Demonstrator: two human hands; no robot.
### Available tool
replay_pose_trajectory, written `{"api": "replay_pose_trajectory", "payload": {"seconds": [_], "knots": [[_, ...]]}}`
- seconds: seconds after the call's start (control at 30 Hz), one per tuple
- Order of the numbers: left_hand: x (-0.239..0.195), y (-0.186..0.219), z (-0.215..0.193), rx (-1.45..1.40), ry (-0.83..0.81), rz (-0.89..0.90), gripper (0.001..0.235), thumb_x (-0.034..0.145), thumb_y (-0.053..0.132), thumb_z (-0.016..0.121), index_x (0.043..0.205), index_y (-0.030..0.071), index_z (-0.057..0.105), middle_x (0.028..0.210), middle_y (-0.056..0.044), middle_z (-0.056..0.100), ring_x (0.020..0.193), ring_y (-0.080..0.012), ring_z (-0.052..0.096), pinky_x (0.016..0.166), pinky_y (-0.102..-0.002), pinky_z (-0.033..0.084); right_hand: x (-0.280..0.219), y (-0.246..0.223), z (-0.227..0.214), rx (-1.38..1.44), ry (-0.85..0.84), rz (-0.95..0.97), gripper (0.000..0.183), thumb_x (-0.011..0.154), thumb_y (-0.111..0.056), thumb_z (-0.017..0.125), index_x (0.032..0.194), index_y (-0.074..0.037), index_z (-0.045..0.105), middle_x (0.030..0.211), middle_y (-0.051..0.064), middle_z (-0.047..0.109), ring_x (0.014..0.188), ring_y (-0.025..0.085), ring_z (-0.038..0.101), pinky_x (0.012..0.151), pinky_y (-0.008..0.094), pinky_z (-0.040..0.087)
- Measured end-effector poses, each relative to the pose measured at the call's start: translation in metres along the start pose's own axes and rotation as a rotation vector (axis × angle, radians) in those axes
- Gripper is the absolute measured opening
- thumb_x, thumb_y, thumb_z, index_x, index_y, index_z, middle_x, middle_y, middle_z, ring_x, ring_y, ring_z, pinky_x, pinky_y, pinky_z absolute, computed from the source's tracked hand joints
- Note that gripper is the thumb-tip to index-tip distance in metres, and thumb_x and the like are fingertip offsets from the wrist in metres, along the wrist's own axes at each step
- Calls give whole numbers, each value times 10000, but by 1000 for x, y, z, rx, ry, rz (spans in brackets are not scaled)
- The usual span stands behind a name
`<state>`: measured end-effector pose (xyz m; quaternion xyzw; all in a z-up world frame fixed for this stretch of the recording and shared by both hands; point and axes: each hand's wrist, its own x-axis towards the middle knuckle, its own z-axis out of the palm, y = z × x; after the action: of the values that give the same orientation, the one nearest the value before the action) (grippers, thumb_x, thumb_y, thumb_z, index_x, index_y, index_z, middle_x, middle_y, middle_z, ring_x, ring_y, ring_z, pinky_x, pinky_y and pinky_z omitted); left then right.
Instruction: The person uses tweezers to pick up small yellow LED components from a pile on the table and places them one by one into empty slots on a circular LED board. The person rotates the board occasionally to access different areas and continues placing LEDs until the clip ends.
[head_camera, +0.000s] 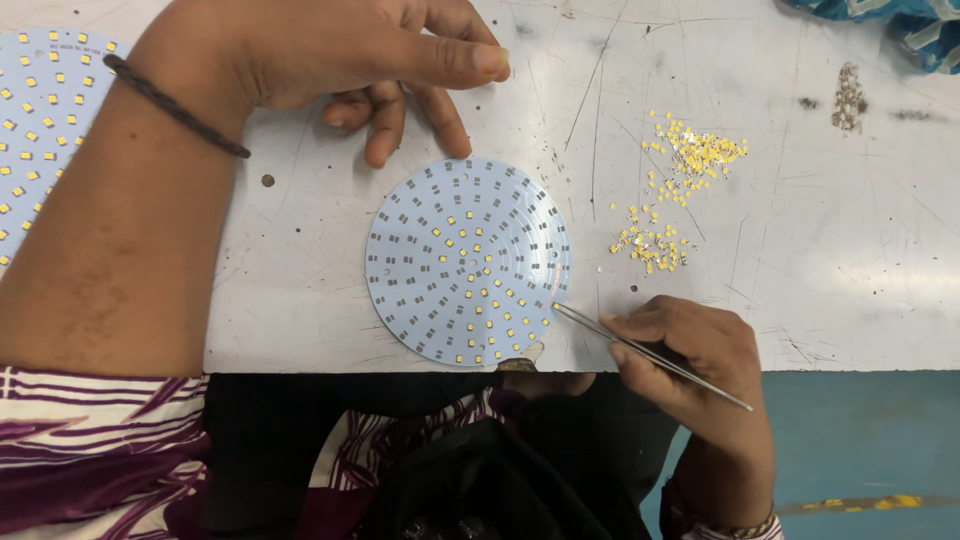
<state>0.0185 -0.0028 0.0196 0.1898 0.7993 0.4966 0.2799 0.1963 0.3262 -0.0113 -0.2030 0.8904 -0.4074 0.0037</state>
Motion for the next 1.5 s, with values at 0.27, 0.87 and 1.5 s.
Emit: {"api": "replay_pose_trajectory", "payload": {"seconds": [0.27, 0.87, 1.5], "knots": [[3, -6, -2, -31, -27, -10, 728, 873, 558, 675, 1306, -25, 620, 896, -246, 795, 416, -162, 690, 283, -196, 421, -1, 2, 1, -11, 0, -11, 168, 793, -119, 808, 902, -30, 716, 675, 56, 653, 553, 106, 626, 510, 236, 443], [11, -1, -1, -31, -100, -73, 701, 863, 558, 610, 1316, 24, 631, 936, -246, 770, 372, -166, 673, 257, -200, 368, -29, 8, 2, -188, 347, 77, 126, 838, -61, 759, 864, 32, 678, 800, 112, 720, 607, 84, 624, 530, 205, 425], [10, 1, 4, -55, -134, -39, 693, 866, 543, 626, 1333, 31, 619, 924, -242, 770, 384, -148, 683, 278, -196, 428, -18, 9, 0, -126, 234, 66, 156, 769, -65, 799, 879, 9, 716, 737, 56, 701, 578, 102, 612, 528, 229, 410]]}}
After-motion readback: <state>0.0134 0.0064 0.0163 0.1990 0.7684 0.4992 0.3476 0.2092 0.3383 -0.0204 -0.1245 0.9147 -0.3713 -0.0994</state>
